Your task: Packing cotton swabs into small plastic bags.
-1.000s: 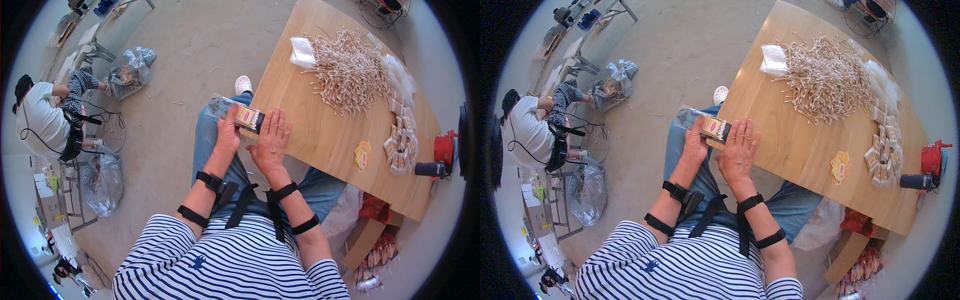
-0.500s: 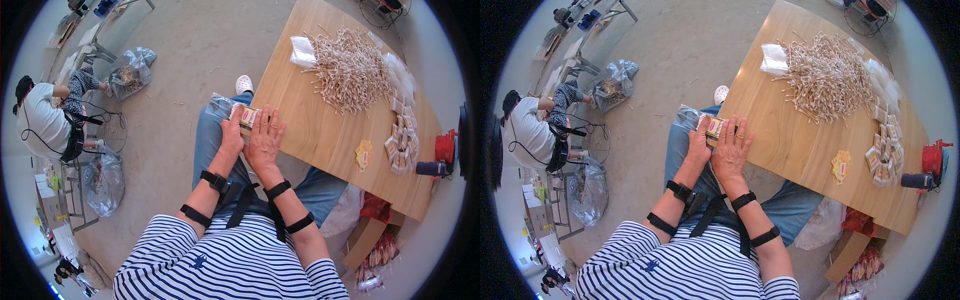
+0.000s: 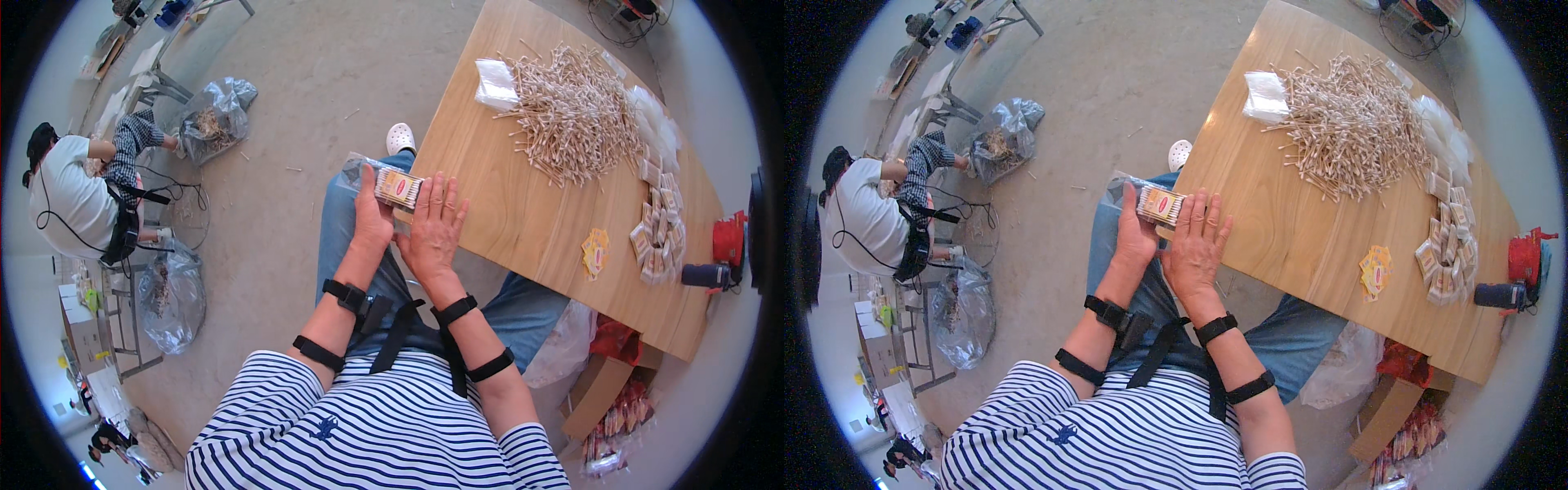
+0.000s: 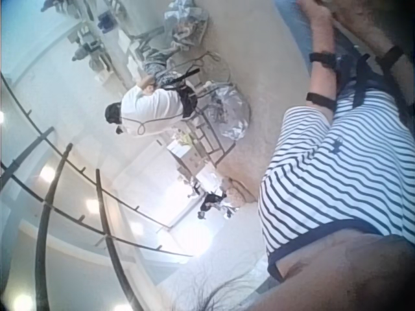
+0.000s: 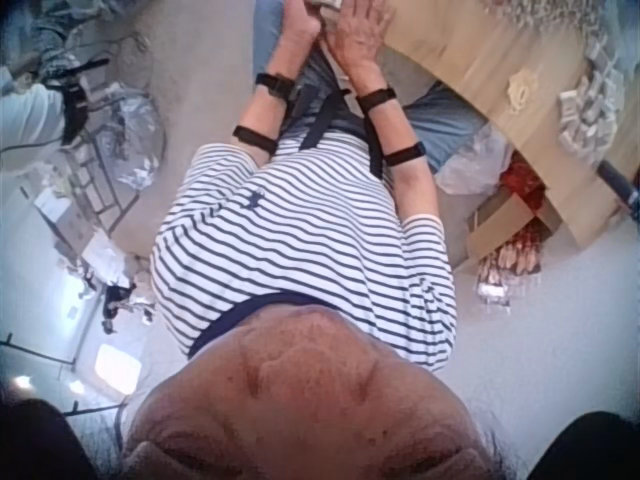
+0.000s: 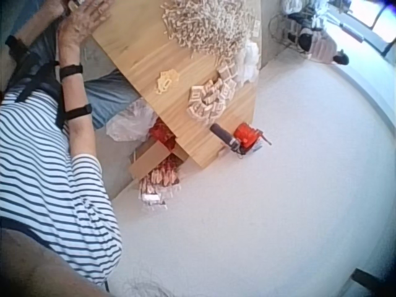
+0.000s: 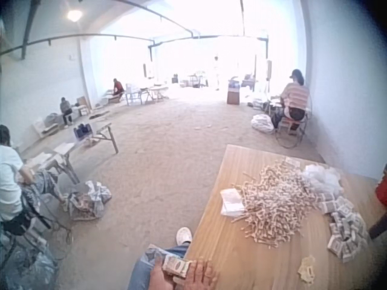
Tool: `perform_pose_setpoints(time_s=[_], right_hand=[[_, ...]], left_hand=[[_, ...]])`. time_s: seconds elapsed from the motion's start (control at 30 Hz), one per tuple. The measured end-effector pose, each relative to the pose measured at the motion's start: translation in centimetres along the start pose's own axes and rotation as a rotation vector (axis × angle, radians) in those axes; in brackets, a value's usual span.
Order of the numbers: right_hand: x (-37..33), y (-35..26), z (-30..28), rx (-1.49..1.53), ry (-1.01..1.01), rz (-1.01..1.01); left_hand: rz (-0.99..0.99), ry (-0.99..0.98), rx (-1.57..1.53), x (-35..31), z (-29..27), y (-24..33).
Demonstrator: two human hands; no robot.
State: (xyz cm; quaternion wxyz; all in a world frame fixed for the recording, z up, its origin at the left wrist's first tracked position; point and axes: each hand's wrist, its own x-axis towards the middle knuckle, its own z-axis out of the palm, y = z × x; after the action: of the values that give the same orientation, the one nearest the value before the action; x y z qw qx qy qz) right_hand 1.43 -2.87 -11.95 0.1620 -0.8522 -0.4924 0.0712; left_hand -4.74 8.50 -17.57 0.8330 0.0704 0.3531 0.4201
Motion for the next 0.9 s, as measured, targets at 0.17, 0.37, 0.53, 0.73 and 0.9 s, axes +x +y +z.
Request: perform_pose_setpoints(time_s=[0.17,0.37,0.53,0.73,0.9], right_hand=[[0.1,-0.2,0.1,-0.048,-0.003,0.031],[0.1,-0.2,0.2,-0.031,0.006,0.037],[0.1,-0.2,0.1,-0.010,0.033,0.025],[0.1,0.1,0.4,0.044,0.054,0.032],[0.1,-0.1,0.4,-0.005,0.040,0.031]], left_hand=[[0.060,0.058,0.041,0.4,0.1,-0.5],[0.136,0.084,0.114,0.3,0.3,-0.8],[0.157,0.087,0.140,-0.3,0.9,-0.6],[0.184,0.080,0.193,-0.7,1.2,-0.4],[0.223,0.046,0.230,-0.6,1.1,-0.6]])
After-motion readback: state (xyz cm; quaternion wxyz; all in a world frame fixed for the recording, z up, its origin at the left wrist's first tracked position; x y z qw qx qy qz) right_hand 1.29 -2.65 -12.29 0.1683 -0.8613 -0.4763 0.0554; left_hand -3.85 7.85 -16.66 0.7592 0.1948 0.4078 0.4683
